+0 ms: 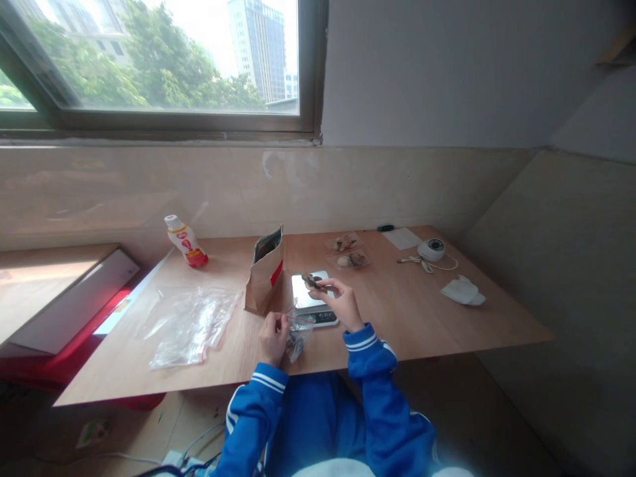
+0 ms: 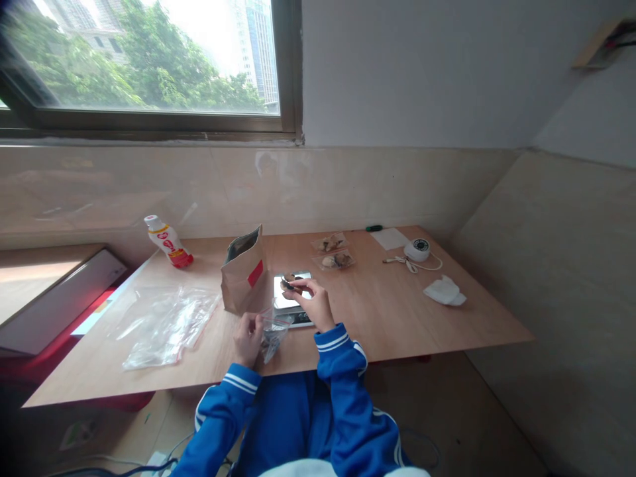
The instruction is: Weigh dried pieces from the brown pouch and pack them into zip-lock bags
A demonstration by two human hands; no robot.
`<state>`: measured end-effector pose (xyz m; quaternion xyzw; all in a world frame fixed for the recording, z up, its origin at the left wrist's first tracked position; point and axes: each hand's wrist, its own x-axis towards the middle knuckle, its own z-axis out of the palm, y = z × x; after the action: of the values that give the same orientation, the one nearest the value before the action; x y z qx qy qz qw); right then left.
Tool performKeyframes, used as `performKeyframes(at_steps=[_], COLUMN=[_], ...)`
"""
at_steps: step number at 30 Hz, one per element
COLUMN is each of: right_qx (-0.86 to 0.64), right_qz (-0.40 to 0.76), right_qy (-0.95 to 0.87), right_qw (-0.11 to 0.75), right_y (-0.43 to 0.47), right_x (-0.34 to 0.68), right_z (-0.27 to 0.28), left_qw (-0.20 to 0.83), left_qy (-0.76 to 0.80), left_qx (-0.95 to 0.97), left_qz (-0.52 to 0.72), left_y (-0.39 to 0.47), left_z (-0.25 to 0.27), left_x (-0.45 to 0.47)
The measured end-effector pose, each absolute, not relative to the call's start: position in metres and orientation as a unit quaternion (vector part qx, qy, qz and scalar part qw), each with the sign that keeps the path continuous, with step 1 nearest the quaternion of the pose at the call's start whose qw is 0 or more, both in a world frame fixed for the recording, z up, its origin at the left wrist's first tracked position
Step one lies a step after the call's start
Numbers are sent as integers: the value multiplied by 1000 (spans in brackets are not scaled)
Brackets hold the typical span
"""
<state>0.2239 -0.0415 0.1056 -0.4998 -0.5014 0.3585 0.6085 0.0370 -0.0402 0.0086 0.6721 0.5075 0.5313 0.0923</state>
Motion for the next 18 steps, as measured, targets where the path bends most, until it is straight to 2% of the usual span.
performKeyframes(at_steps=[6,18], right_qx=[-444,-453], right_qz=[382,405], right_qy=[-562,-597], right_qw=[584,524], right_y=[-47,-49], right_x=[212,207], right_z=[116,98], left_qw=[92,120], left_qy=[503,534], left_qx=[679,656], left_qz=[527,520], left_y=[-40,-43], left_z=[10,19], left_x=[36,38])
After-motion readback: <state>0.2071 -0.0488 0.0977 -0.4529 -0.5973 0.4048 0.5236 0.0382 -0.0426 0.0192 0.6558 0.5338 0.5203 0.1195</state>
